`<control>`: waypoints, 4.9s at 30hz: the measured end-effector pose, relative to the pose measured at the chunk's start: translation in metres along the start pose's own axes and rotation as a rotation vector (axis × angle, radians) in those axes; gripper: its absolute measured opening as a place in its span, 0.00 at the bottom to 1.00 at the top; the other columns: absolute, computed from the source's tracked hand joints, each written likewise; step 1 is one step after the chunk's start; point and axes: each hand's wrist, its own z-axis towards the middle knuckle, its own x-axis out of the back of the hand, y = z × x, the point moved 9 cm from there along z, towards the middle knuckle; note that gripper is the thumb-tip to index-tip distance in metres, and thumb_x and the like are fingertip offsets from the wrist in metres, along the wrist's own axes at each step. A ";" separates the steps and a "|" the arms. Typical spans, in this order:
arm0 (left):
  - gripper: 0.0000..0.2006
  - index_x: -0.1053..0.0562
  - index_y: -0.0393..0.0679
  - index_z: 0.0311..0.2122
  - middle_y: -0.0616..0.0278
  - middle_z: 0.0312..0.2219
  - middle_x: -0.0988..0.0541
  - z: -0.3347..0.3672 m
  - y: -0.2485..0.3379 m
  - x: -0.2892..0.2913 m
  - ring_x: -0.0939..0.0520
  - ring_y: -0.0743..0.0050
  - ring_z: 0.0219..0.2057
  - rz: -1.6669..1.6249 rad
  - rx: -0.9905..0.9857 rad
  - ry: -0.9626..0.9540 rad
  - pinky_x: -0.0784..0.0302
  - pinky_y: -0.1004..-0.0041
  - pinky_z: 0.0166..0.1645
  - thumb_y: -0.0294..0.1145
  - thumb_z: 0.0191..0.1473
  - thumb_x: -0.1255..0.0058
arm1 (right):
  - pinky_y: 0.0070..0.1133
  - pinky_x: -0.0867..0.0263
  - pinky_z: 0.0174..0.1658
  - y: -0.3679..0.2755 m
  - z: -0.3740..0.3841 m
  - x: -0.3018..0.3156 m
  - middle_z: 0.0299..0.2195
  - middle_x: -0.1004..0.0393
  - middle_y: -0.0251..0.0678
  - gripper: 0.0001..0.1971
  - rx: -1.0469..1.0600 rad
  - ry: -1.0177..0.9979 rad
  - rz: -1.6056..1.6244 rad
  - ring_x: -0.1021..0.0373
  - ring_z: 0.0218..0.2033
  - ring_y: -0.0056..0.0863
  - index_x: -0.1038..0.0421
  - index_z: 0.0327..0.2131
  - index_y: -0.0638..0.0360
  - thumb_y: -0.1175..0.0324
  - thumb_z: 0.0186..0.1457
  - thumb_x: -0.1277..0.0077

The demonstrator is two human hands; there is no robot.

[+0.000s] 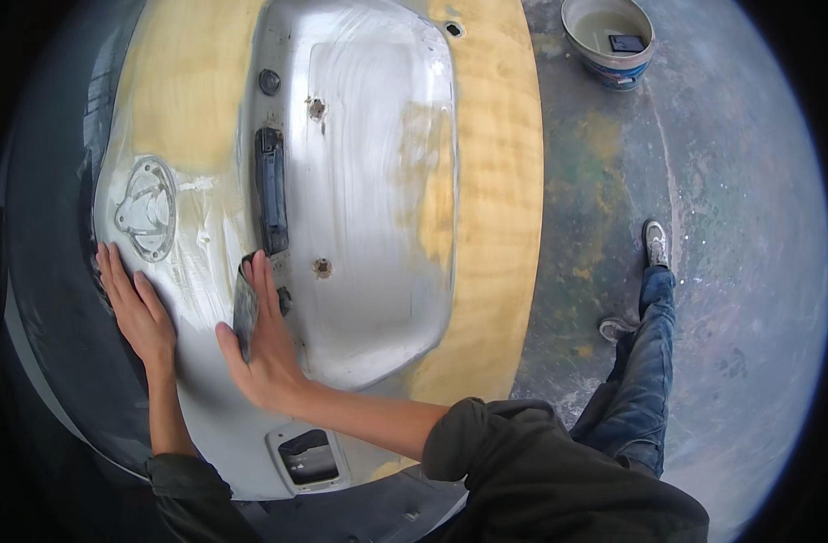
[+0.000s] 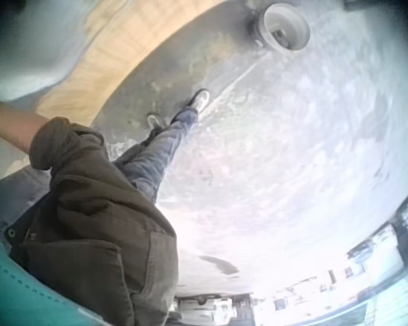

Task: The person sands the surface of a detached car trunk lid using a sanding block. They repeatedly rub the block over the yellow primer and gray metal areas, occasionally dipping the block into a bucket of water. The person works on the flat surfaces and edges of the trunk lid throughout the clip.

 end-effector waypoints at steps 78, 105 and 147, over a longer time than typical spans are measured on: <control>0.34 0.38 0.36 0.69 0.37 0.72 0.42 0.000 -0.015 0.000 0.44 0.32 0.73 -0.170 0.211 -0.245 0.49 0.42 0.75 0.33 0.58 0.48 | 0.41 0.63 0.78 -0.128 0.302 -0.028 0.76 0.61 0.56 0.46 0.833 -0.740 -1.298 0.65 0.78 0.52 0.55 0.72 0.72 0.73 0.51 0.48; 0.32 0.41 0.35 0.69 0.31 0.70 0.43 0.067 -0.001 -0.031 0.43 0.23 0.71 0.056 0.185 -0.359 0.48 0.36 0.72 0.50 0.71 0.63 | 0.48 0.68 0.76 -0.143 0.460 -0.004 0.71 0.67 0.77 0.45 0.558 -0.207 -1.156 0.69 0.74 0.71 0.63 0.69 0.85 0.55 0.69 0.52; 0.33 0.33 0.47 0.69 0.49 0.71 0.37 0.081 0.000 -0.017 0.39 0.47 0.73 -0.038 0.344 -0.279 0.47 0.51 0.75 0.50 0.62 0.50 | 0.39 0.54 0.75 -0.153 0.319 -0.061 0.72 0.43 0.55 0.36 1.101 -1.241 -0.997 0.49 0.75 0.49 0.37 0.66 0.72 0.62 0.56 0.50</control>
